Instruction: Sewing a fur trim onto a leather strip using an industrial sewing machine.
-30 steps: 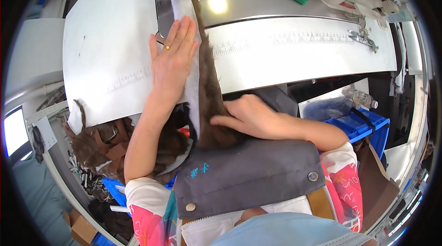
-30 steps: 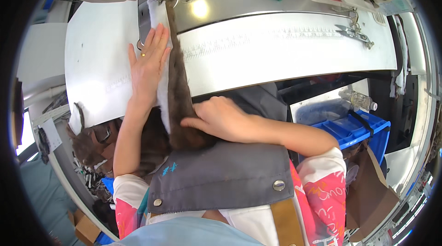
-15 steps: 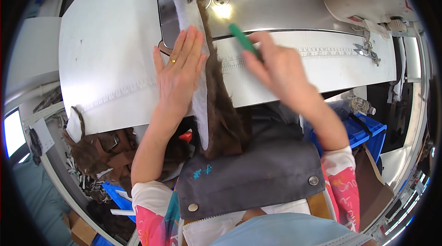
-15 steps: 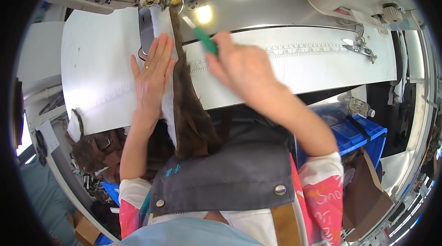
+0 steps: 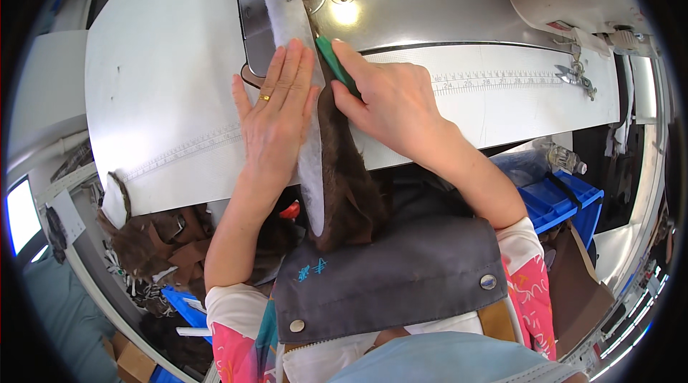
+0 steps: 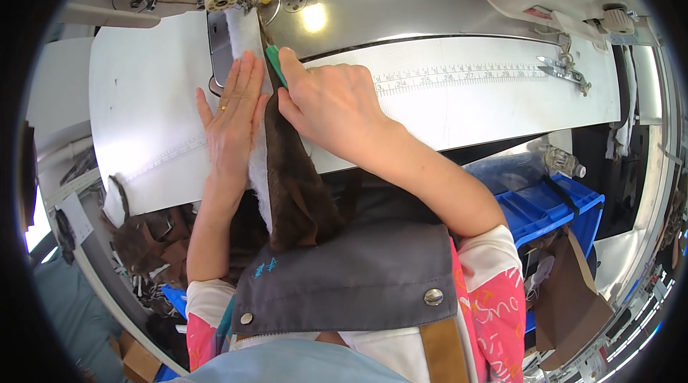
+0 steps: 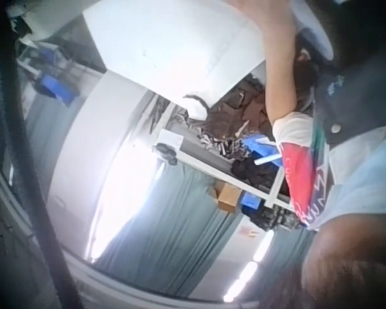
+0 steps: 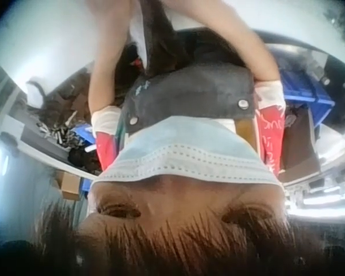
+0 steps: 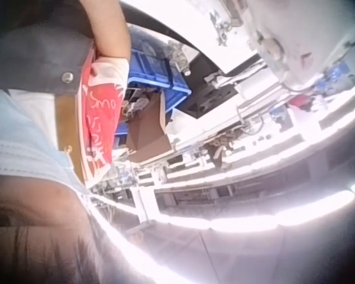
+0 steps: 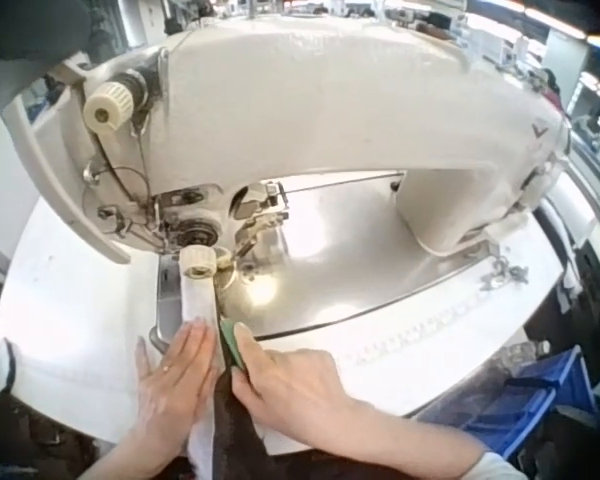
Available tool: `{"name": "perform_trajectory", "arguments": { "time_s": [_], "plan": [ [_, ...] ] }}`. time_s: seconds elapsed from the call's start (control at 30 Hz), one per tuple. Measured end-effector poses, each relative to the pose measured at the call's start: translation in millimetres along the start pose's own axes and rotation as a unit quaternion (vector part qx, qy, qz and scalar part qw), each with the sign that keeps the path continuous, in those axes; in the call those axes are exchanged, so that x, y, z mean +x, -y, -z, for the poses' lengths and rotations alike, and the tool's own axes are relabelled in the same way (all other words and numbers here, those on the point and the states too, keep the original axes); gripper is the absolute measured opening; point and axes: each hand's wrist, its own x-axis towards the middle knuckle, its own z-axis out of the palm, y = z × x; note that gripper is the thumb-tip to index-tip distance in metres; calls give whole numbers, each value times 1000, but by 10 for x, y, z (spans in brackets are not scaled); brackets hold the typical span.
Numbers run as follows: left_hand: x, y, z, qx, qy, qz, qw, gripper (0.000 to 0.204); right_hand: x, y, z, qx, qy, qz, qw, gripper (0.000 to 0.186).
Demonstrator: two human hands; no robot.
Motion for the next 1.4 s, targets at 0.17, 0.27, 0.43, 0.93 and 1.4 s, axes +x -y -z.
{"name": "perform_trajectory", "arguments": {
  "time_s": [0.17,0.27,0.43,0.93,1.4],
  "plan": [
    [-4,-5,7,-13,-2,2,1000,46,-11,-186,121,4,0,122,993,34],
    [11,-5,10,-16,8,-2,1000,44,-57,-263,284,3,80,159,984,36],
    [8,-3,61,-9,18,0,1000,42,-345,-392,562,40,160,168,972,50],
    [3,59,79,-106,-15,-25,994,34,-50,-414,355,-5,49,135,990,43],
    [350,291,-101,-143,-49,-18,988,29,-164,-305,368,6,12,21,1000,43]
  ]
}}
